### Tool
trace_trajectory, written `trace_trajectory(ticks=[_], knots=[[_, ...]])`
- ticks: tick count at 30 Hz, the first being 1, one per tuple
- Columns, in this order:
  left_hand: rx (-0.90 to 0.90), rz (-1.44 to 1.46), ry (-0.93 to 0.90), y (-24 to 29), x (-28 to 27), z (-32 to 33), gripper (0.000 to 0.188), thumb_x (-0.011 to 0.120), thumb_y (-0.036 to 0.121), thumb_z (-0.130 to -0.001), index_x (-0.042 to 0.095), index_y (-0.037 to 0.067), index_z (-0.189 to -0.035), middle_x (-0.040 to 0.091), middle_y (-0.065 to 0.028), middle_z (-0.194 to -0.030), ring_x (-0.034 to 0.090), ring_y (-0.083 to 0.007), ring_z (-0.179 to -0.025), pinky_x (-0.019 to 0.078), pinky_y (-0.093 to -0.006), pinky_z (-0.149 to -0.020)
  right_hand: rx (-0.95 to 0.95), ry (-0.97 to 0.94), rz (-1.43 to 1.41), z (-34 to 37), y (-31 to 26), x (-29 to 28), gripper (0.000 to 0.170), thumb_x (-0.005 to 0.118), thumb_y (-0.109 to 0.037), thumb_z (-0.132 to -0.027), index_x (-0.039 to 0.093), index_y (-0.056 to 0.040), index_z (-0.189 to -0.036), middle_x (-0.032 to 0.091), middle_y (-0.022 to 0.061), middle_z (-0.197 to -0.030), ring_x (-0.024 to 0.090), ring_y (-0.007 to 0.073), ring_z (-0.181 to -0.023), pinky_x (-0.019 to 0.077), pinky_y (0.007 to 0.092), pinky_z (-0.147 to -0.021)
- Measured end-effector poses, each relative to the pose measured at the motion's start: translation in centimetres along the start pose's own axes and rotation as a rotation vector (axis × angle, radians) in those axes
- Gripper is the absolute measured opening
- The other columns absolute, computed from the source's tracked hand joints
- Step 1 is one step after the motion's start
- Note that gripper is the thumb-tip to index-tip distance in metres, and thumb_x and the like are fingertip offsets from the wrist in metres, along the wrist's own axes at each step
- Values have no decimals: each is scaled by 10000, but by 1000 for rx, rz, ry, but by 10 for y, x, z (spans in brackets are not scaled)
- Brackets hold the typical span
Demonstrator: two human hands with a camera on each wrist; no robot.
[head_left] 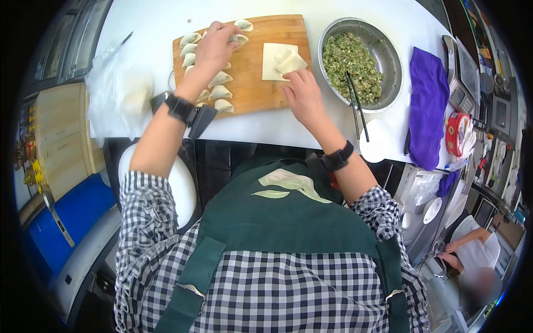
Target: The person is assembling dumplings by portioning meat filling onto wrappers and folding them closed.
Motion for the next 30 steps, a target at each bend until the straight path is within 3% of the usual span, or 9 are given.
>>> trace_trajectory(ticks=[7, 10, 13, 17, 19, 22, 26, 28, 30], knots=[[231, -439, -140, -9, 57, -25, 369, 697, 66, -776, 645, 199, -1117, 571, -66, -1088, 617, -255, -918, 458, -403, -765, 12, 80, 175, -33, 12, 16, 203, 698, -15, -747, 587, -5, -916, 514, 162, -952, 510, 341, -918, 462, 419, -785], [178, -415, -1, 17, 29, -9, 341, 688, 104, -785, 628, 177, -1113, 555, -80, -1056, 605, -243, -945, 413, -414, -803, -10, 74, 246, -33, 20, 21, 197, 704, -31, -757, 605, -28, -928, 518, 114, -942, 527, 331, -899, 470, 415, -768], [158, -179, 95, 49, 7, 21, 352, 697, 104, -778, 620, 149, -1119, 554, -93, -1046, 603, -268, -915, 441, -426, -794, -61, 86, 321, -33, 25, 22, 173, 695, -37, -764, 616, -38, -918, 520, 117, -943, 526, 330, -909, 468, 414, -775], [-232, 591, -255, 40, 69, 77, 350, 682, 115, -843, 593, 65, -1177, 603, -85, -1102, 620, -223, -962, 488, -366, -851, -108, 200, 307, -42, 7, -1, 122, 670, -52, -813, 623, -32, -923, 580, 123, -894, 571, 323, -833, 486, 404, -734], [-393, 919, -345, 50, 82, 98, 338, 663, 111, -880, 583, 19, -1196, 616, -65, -1109, 625, -181, -967, 493, -338, -874, 272, 211, 18, -43, 26, -18, 57, 607, -75, -865, 610, -30, -901, 623, 164, -845, 606, 364, -803, 481, 439, -693], [-616, 1578, -429, 84, 82, 125, 456, 612, 215, -955, 492, -46, -1309, 586, -94, -1229, 568, -191, -1126, 442, -322, -969, 284, 182, -16, -51, -1, -48, 63, 587, -84, -890, 608, -25, -898, 639, 184, -797, 632, 375, -749, 487, 435, -658], [-674, 1753, -290, 98, 73, 125, 561, 585, 318, -968, 422, -44, -1364, 542, -98, -1293, 524, -205, -1191, 397, -337, -1025, 201, 50, -1, -53, -29, -55, 57, 595, -83, -883, 606, -27, -880, 633, 176, -787, 633, 367, -741, 492, 410, -642], [-809, 1745, -223, 91, 76, 124, 620, 532, 396, -983, 377, -40, -1395, 479, -113, -1363, 466, -222, -1263, 376, -361, -1048, 30, 32, 26, -51, -53, -59, 57, 601, -57, -901, 621, -5, -905, 633, 138, -721, 607, 242, -626, 473, 314, -596], [-802, 1867, -268, 91, 78, 121, 679, 526, 450, -971, 350, -35, -1412, 457, -125, -1380, 447, -226, -1280, 373, -378, -1056, 67, 5, -8, -48, -61, -68, 51, 604, -54, -897, 619, -6, -905, 632, 142, -734, 609, 252, -632, 478, 317, -599]])
Point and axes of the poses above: each hand's wrist, its own z-axis away from the middle knuckle, its own x-axis out of the palm, y = z × x, the point moved 9 cm from there along -z, towards the middle knuckle
